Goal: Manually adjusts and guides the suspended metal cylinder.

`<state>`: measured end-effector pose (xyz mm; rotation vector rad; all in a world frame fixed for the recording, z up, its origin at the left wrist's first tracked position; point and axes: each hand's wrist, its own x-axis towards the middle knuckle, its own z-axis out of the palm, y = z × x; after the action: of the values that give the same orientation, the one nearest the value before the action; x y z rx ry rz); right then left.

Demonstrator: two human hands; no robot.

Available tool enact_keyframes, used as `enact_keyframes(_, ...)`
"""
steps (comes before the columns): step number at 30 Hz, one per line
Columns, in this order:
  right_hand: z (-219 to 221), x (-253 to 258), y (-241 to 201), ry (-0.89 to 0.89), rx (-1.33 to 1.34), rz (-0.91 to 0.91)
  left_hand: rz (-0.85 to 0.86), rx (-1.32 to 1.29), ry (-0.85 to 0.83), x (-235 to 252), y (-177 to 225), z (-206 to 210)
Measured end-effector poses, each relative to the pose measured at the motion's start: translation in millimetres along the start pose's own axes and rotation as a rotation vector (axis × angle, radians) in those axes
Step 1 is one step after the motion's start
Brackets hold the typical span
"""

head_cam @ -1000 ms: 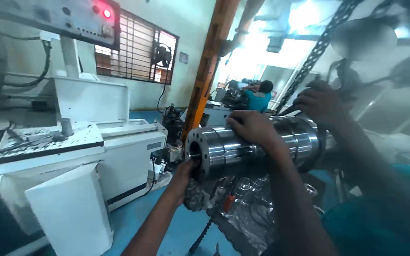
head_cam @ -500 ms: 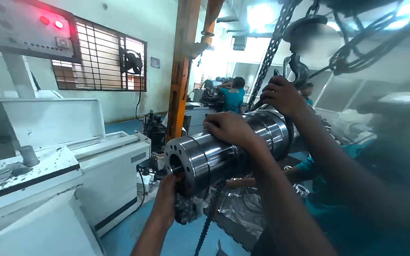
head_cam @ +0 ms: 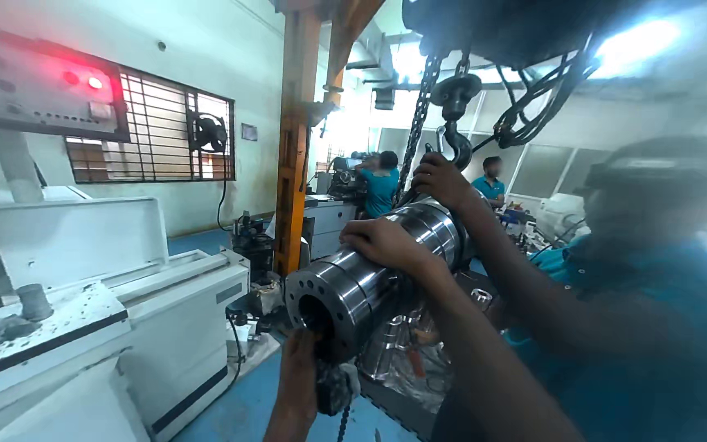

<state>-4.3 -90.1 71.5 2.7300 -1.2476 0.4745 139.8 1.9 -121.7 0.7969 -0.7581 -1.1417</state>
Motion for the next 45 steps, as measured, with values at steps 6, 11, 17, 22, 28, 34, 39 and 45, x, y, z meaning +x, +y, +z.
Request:
enact_keyframes(6,-7.0,-10.4,-1.0,0.023,0.111,-0.082,-0.018,0.023,0.007,-17.6,10.0,6.4)
enact_keyframes(11,-9.5,-15.9,-6.0,0.053,0.160,-0.109,-0.023,0.046,0.003,-28.6,17.8,6.8)
enact_keyframes(17,-4.5,-17.3,-8.3,0.095,0.161,-0.147,0.001,0.003,0.000,-32.8,16.9,2.7)
enact_keyframes(22,-0.3,-12.5,-12.8,0.095,0.178,-0.130,0.016,-0.009,0.019,-30.9,16.0,-4.1)
enact_keyframes(28,3.5,-4.5,-15.9,0.118,0.166,-0.135,0.026,-0.018,0.016,-24.2,19.9,-10.2)
enact_keyframes(34,5.9,4.0,-24.2,0.101,0.167,-0.091,0.027,-0.001,0.011,-14.1,22.2,-21.1)
enact_keyframes(39,9.9,8.5,-30.3,0.112,0.183,-0.095,0.109,0.068,0.000,-0.2,21.1,-35.3)
enact_keyframes(45,48.7,-44.1,-26.4,0.745,0.233,-0.193,0.184,0.115,-0.006,27.3,31.5,-54.6)
